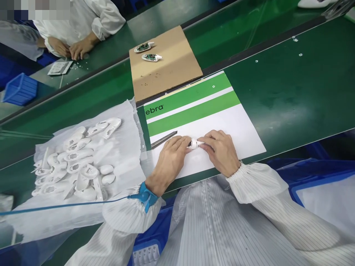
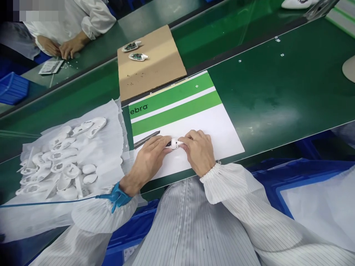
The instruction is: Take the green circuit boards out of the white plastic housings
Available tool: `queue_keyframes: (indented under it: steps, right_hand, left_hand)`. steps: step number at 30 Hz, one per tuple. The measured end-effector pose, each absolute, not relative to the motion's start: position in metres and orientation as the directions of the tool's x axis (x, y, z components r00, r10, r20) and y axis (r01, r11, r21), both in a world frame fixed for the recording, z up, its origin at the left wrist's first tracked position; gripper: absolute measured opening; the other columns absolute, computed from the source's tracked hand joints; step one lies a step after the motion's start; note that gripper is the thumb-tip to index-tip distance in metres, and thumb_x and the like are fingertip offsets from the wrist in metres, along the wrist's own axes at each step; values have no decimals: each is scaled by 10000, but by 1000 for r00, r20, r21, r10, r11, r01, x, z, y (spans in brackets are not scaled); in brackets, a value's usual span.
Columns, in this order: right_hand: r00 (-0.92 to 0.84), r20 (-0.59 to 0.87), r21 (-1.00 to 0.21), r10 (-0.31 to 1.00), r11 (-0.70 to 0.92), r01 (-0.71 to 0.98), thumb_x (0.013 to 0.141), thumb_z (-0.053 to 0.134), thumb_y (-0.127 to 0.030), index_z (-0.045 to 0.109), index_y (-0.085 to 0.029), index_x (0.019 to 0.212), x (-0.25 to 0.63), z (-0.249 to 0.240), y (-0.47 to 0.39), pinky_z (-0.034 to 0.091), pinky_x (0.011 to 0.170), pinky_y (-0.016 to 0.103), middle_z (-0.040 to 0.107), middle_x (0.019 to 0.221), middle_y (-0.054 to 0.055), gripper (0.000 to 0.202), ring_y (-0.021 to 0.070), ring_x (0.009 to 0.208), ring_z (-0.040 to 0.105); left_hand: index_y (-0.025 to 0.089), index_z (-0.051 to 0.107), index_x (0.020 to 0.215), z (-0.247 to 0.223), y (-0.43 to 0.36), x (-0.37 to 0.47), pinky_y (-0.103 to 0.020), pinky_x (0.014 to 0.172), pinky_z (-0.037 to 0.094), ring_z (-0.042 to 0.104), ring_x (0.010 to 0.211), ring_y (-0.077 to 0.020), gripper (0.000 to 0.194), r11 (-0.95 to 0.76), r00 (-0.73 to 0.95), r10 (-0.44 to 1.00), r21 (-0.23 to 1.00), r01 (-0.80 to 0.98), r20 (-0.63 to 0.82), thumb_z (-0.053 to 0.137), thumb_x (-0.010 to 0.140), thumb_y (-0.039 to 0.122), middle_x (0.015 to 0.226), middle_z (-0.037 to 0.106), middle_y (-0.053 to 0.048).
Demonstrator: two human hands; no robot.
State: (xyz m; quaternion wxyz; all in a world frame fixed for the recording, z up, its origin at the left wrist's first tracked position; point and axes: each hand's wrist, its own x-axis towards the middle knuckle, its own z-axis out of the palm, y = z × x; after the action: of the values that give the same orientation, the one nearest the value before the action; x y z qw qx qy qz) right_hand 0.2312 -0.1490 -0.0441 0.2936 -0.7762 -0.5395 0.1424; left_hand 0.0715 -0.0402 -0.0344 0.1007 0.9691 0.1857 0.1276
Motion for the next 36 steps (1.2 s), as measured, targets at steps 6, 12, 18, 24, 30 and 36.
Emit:
queue_keyframes:
  steps: [6,12,18,24,30,36]
  right_hand:
    - [378,97,-623,921,-240,745,925,618,-286,746,-276,1015,232,-45,-148,318,729,345,664,924,20,157,194,864,513]
    - [380,93,-636,920,-238,734,917,629,-247,746,-271,984,232,-43,-150,317,738,345,665,900,13,136,190,851,515]
    - [428,154,-604,891,-258,754,938,575,-457,697,-286,1137,216,-44,-140,298,749,355,649,1019,43,290,217,936,521]
    - [399,224,-515,889,-240,823,934,585,-396,680,-335,1170,209,-54,-136,270,759,365,612,1006,44,261,215,936,476]
    - [433,206,-511,878,-281,813,896,629,-300,666,-377,1195,205,-53,-140,285,780,372,617,1012,25,311,214,922,450]
    - [399,132,-543,907,-271,795,928,589,-424,673,-363,1206,216,-52,-139,317,757,373,633,1011,39,297,219,909,479]
  left_hand:
    - [162,595,1224,-32,-39,73,-443,984,500,595,1160,-260,280,-904,896,402,236,356,187,563,954,230,1229,685,-80]
    - [176,669,1094,-12,-33,85,-347,810,544,633,970,-221,193,-859,900,437,293,419,-7,635,905,197,1004,731,-49]
    - [185,687,1095,-7,-29,89,-338,777,520,623,963,-236,190,-850,899,421,294,436,-117,588,933,201,926,711,-55]
    - [188,589,1266,1,-34,87,-378,978,475,598,1129,-232,454,-617,755,647,511,599,-104,683,876,399,1220,669,-69]
    - [233,634,1135,-12,-49,92,-358,921,484,579,1048,-208,311,-580,732,680,575,576,-47,727,846,299,1095,696,-14]
    - [196,563,1203,-29,-41,79,-436,991,472,545,1129,-238,398,-707,826,554,582,402,103,716,853,311,1199,640,-77]
